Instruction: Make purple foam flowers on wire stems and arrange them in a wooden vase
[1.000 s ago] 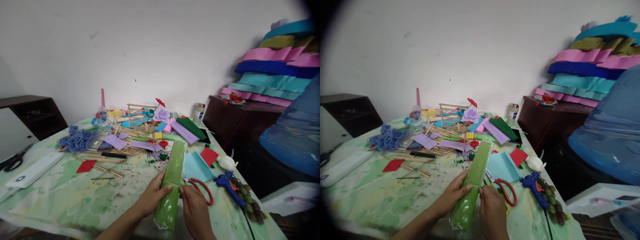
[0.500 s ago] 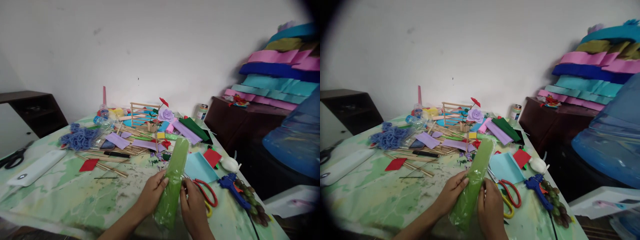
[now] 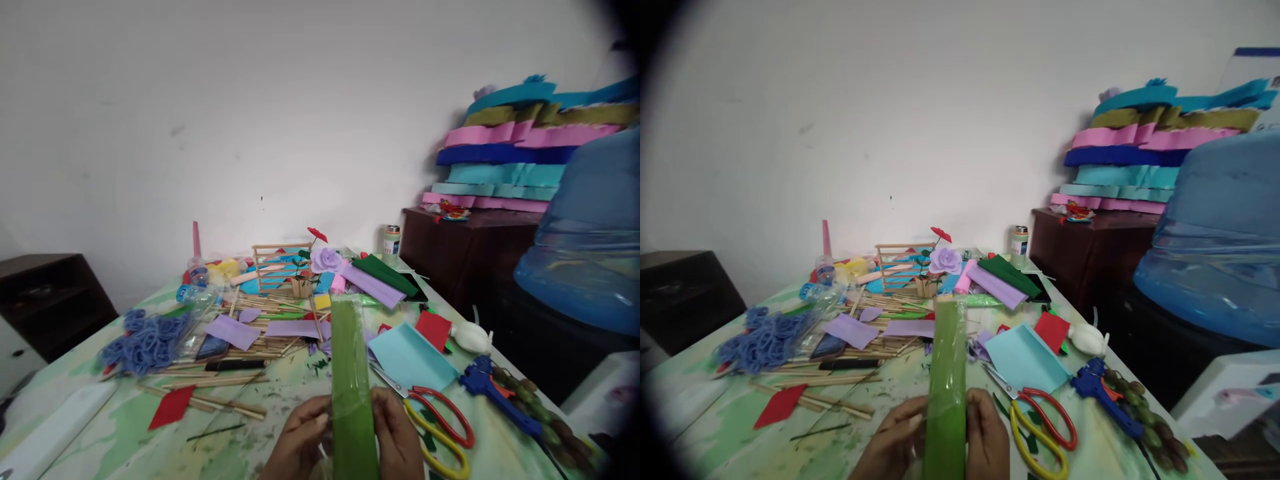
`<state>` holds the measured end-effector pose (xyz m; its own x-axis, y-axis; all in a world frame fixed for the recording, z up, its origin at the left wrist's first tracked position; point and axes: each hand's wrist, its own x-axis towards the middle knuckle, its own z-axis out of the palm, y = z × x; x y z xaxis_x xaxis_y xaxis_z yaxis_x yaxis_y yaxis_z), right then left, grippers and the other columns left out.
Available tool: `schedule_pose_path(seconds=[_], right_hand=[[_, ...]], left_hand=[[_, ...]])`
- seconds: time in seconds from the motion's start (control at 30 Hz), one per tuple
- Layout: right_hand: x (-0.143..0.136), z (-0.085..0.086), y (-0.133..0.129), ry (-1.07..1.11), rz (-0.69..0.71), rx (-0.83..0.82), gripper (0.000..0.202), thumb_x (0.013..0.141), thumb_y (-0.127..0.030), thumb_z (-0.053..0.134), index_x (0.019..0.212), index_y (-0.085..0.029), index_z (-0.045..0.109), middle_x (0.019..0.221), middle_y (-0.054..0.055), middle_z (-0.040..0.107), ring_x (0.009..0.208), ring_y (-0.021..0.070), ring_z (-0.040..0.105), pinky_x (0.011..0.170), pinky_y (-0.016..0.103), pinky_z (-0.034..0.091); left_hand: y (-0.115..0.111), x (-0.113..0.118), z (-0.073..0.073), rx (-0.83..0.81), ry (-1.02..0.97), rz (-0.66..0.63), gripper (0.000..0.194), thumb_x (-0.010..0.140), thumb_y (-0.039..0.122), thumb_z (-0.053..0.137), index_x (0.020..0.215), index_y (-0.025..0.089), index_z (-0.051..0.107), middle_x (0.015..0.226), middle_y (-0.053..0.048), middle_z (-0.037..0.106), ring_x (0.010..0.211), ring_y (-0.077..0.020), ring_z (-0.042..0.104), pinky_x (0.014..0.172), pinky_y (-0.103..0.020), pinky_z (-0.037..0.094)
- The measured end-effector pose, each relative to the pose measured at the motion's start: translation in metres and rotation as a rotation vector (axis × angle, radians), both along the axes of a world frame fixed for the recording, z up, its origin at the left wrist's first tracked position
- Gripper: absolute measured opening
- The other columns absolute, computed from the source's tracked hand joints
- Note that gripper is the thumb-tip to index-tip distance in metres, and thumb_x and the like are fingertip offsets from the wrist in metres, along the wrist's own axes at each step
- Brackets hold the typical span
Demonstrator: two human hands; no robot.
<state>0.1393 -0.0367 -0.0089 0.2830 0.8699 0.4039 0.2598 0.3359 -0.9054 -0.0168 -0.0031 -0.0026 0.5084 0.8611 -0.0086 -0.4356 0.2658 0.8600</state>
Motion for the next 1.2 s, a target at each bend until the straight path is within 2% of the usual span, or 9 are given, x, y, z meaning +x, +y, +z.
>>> schedule_pose_path(seconds=[0.1,0.17,0.3,0.43,0.6,0.77,0.97,1.07,1.2], right_hand=[[-0.008,0.000,0.003,-0.306,0.035,0.125,0.032,0.091,-0.036,0.038,0.072,-0.021,0.059,0.064,0.002,0.058,0.059,0.0167,0.056,0.055,0.023,0.044],[-0.011,0.000,0.004,-0.461,0.085,0.155,0.032,0.091,-0.033,0.036,0.071,-0.021,0.059,0.062,0.002,0.057,0.059,0.0165,0.055,0.056,0.024,0.044],[-0.007,-0.005,0.009,-0.511,0.092,0.100,0.029,0.093,-0.026,0.032,0.087,-0.020,0.060,0.066,0.002,0.060,0.061,0.0152,0.059,0.060,0.023,0.046],[-0.001,-0.011,0.016,-0.490,-0.046,0.105,0.024,0.093,-0.024,0.036,0.096,-0.019,0.060,0.071,0.002,0.063,0.062,0.0147,0.061,0.058,0.022,0.049],[-0.003,-0.004,0.010,-0.643,-0.270,0.360,0.017,0.087,-0.027,0.053,0.099,-0.018,0.060,0.089,0.009,0.063,0.083,0.0217,0.060,0.069,0.031,0.050],[-0.007,-0.006,-0.002,-0.771,-0.094,0.463,0.017,0.085,-0.016,0.053,0.101,-0.018,0.057,0.084,0.007,0.060,0.078,0.0196,0.057,0.069,0.032,0.049],[0.009,-0.015,-0.001,-0.898,-0.074,0.299,0.031,0.083,-0.028,0.058,0.111,-0.018,0.052,0.099,0.010,0.060,0.092,0.0234,0.059,0.077,0.035,0.051],[0.016,-0.016,-0.006,-0.962,-0.047,0.276,0.049,0.076,-0.038,0.065,0.116,-0.017,0.048,0.108,0.013,0.060,0.101,0.0272,0.058,0.083,0.037,0.050],[0.018,-0.015,-0.013,-0.997,0.044,0.104,0.048,0.070,-0.029,0.067,0.113,-0.017,0.049,0.101,0.010,0.065,0.091,0.0243,0.063,0.076,0.030,0.050]], left_hand=[[0.003,-0.006,-0.001,-0.024,-0.032,0.061,0.049,0.063,0.047,0.072,0.104,0.020,0.066,0.100,-0.010,0.064,0.094,-0.0268,0.059,0.081,-0.037,0.045],[0.005,-0.009,-0.004,-0.020,0.036,0.145,0.050,0.064,0.049,0.073,0.101,0.017,0.065,0.095,-0.010,0.065,0.091,-0.0261,0.059,0.082,-0.037,0.045],[0.005,-0.008,-0.009,-0.079,0.100,0.252,0.045,0.065,0.049,0.073,0.090,0.013,0.064,0.083,-0.010,0.066,0.082,-0.0247,0.062,0.077,-0.036,0.047],[0.001,-0.004,-0.002,-0.127,0.044,0.287,0.041,0.062,0.045,0.076,0.083,0.011,0.067,0.082,-0.011,0.068,0.083,-0.0261,0.063,0.076,-0.036,0.048],[0.005,-0.007,0.002,-0.202,-0.007,0.452,0.048,0.062,0.049,0.075,0.089,0.010,0.067,0.087,-0.012,0.070,0.090,-0.0276,0.063,0.079,-0.037,0.051],[0.008,-0.007,-0.003,-0.198,-0.043,0.623,0.051,0.063,0.049,0.074,0.096,0.011,0.066,0.095,-0.011,0.069,0.094,-0.0265,0.064,0.083,-0.037,0.052],[-0.001,0.000,0.009,-0.272,-0.186,0.583,0.041,0.065,0.041,0.076,0.094,0.015,0.065,0.095,-0.007,0.070,0.095,-0.0238,0.064,0.083,-0.035,0.053],[-0.005,0.001,0.014,-0.320,-0.249,0.538,0.031,0.069,0.035,0.074,0.091,0.015,0.065,0.093,-0.006,0.070,0.093,-0.0223,0.065,0.081,-0.033,0.053],[-0.011,0.003,0.016,-0.282,-0.277,0.443,0.025,0.073,0.031,0.070,0.091,0.014,0.065,0.093,-0.007,0.070,0.094,-0.0224,0.064,0.082,-0.031,0.051]])
